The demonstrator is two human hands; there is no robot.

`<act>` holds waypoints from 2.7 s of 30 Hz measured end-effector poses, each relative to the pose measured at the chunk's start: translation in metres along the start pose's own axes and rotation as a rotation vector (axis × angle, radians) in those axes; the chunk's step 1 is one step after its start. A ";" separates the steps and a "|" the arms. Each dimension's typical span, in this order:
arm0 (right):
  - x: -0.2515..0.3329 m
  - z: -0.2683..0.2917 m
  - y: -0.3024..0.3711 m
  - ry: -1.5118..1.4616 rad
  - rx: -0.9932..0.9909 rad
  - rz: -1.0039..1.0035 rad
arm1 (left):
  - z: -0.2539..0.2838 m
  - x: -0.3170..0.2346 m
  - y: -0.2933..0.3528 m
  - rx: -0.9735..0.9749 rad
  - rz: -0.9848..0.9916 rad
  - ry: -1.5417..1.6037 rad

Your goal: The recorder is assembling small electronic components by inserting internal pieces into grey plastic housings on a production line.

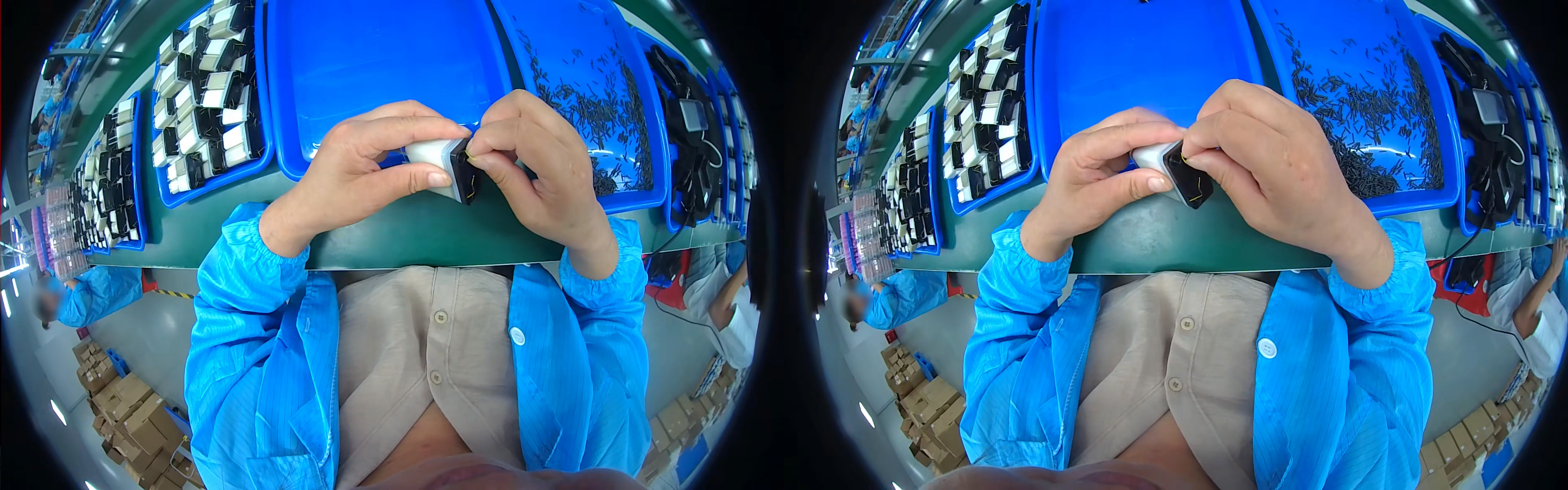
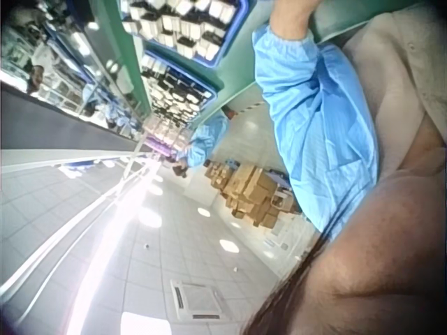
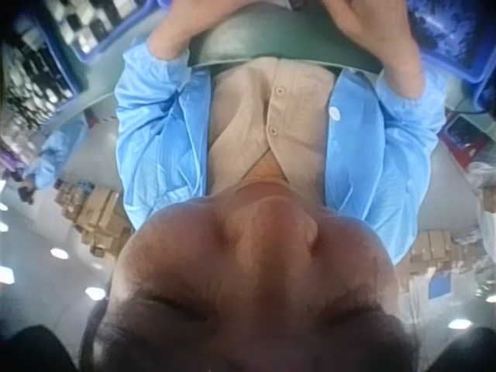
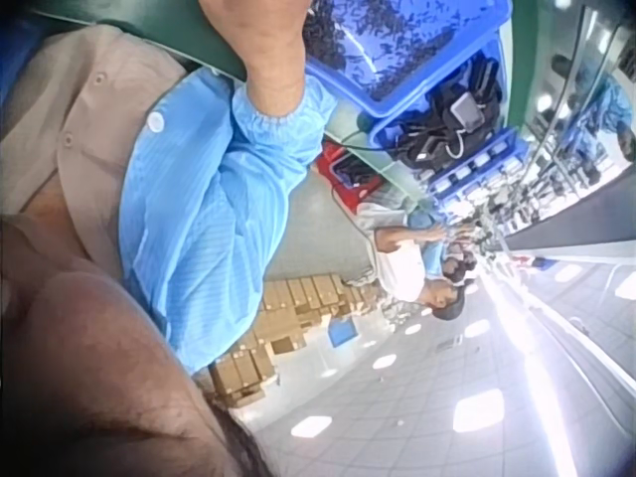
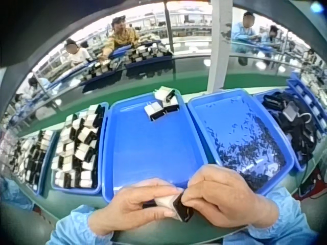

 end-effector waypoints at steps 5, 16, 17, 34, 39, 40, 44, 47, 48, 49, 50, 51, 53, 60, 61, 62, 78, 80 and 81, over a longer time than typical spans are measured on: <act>-0.003 0.000 0.002 -0.005 -0.014 -0.036 | -0.001 0.009 -0.001 -0.004 0.129 0.134; -0.011 -0.011 0.009 -0.295 -0.049 -0.208 | 0.003 -0.027 0.007 -0.170 -0.324 -0.387; -0.010 -0.011 0.008 -0.283 -0.068 -0.194 | 0.003 -0.027 0.006 -0.170 -0.322 -0.389; -0.035 -0.012 0.024 -0.806 -0.364 -0.445 | 0.009 -0.049 0.024 -0.486 -0.610 -0.540; -0.012 0.002 0.011 -0.172 -0.192 -0.180 | 0.007 -0.046 0.026 -0.572 -0.594 -0.640; -0.009 0.001 0.010 -0.145 -0.212 -0.170 | 0.005 -0.045 0.025 -0.580 -0.592 -0.671; 0.002 0.004 0.003 0.125 -0.187 -0.023 | -0.001 -0.044 0.025 -0.559 -0.589 -0.678; 0.019 0.005 0.000 0.250 -0.178 0.245 | 0.004 -0.035 0.019 -0.492 -0.444 -0.498; 0.018 0.004 0.000 0.248 -0.174 0.230 | 0.005 -0.031 0.016 -0.445 -0.396 -0.433; 0.017 0.004 0.000 0.246 -0.169 0.214 | 0.005 -0.026 0.012 -0.398 -0.347 -0.368; 0.016 0.004 0.000 0.245 -0.169 0.212 | 0.005 -0.026 0.012 -0.397 -0.346 -0.368; 0.013 0.004 0.000 0.199 -0.168 0.172 | 0.005 -0.025 0.011 -0.362 -0.328 -0.343; 0.009 0.006 0.001 0.152 -0.167 0.130 | 0.005 -0.025 0.011 -0.327 -0.308 -0.317; -0.001 0.005 0.002 -0.014 -0.075 -0.012 | 0.002 -0.014 0.004 -0.062 -0.126 -0.212; -0.004 0.003 0.003 -0.064 -0.062 -0.063 | 0.001 -0.012 0.003 -0.041 -0.109 -0.195; -0.004 0.003 0.003 -0.064 -0.061 -0.064 | 0.000 -0.012 0.003 -0.040 -0.108 -0.195; -0.011 -0.003 0.007 -0.168 -0.082 -0.157 | 0.004 -0.022 0.003 -0.108 -0.198 -0.322; -0.013 -0.003 0.009 -0.183 -0.085 -0.162 | 0.003 -0.022 0.002 -0.103 -0.201 -0.325; -0.013 -0.004 0.008 -0.192 -0.085 -0.152 | 0.003 -0.022 0.002 -0.101 -0.204 -0.330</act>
Point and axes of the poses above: each hand's wrist, its own y-axis away from the middle knuckle, its own z-axis out of the back of the hand, x = y × z, the point moved 8 cm from there along -y, towards the middle knuckle, and after that the axes turned 14 degrees about z, right-handed, at the moved point
